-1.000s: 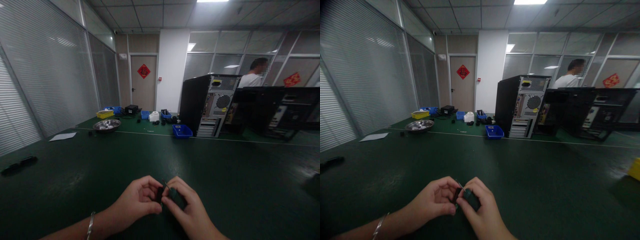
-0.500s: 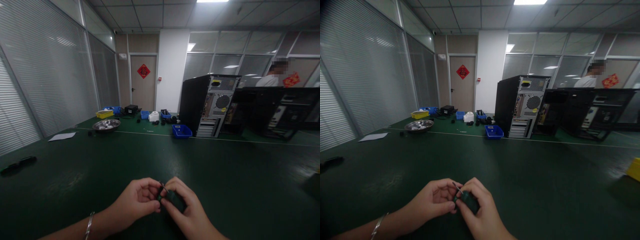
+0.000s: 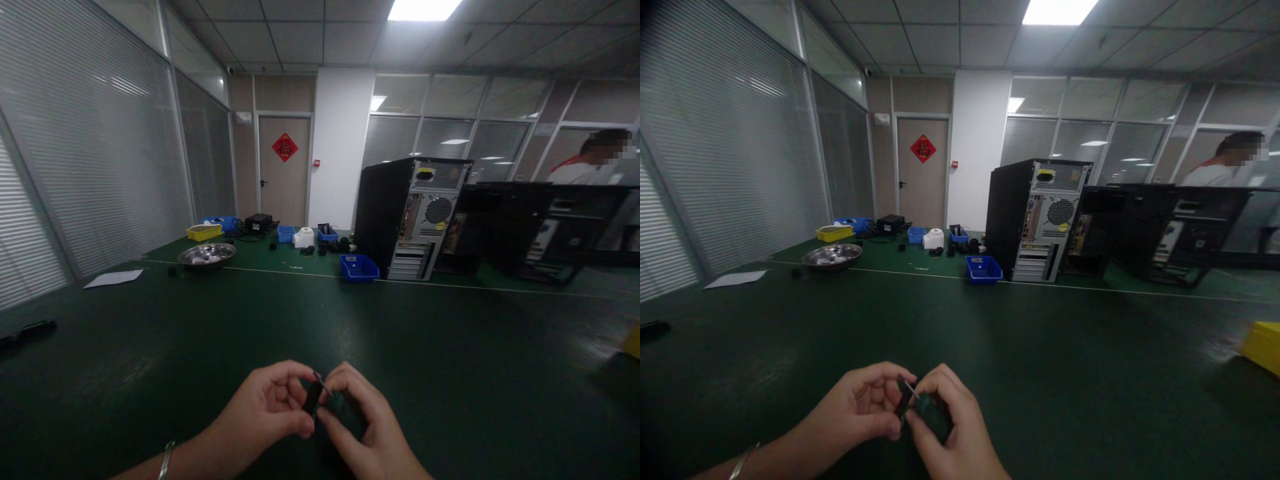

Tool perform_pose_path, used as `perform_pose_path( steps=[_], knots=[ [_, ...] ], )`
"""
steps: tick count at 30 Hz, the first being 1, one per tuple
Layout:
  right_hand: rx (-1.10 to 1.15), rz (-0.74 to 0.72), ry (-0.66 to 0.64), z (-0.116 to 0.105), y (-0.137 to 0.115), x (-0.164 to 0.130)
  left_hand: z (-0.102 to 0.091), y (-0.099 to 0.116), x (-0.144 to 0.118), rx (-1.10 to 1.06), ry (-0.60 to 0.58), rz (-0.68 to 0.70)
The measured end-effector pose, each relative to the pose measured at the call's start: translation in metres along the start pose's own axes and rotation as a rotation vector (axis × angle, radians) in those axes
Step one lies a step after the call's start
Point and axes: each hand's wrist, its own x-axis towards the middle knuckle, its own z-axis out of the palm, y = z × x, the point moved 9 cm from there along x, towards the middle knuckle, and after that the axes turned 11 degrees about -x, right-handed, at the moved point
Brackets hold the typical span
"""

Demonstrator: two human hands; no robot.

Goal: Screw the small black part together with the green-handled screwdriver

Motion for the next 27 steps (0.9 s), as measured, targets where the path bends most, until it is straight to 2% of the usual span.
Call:
perform_pose_path(
  steps=[12,16,20,23,25,27],
  knots=[
    [0.012,0.033,0.000,0.001,0.000,-0.002,0.006,0.002,-0.004,0.021,-0.057,0.000],
    [-0.012,0.023,0.012,0.001,0.000,-0.002,0.006,0.003,-0.005,0.057,-0.057,-0.002],
    [-0.032,0.031,-0.002,0.004,0.004,-0.003,0.015,0.010,-0.009,0.124,-0.083,0.016],
    [-0.011,0.044,-0.014,0.005,0.007,-0.004,0.018,0.013,-0.011,0.198,-0.060,0.017],
    [0.014,0.055,-0.023,0.004,0.008,-0.005,0.015,0.017,-0.009,0.203,-0.034,0.031],
    [0.030,0.085,-0.018,0.002,0.011,-0.005,0.002,0.025,-0.004,0.193,0.012,0.069]
  ],
)
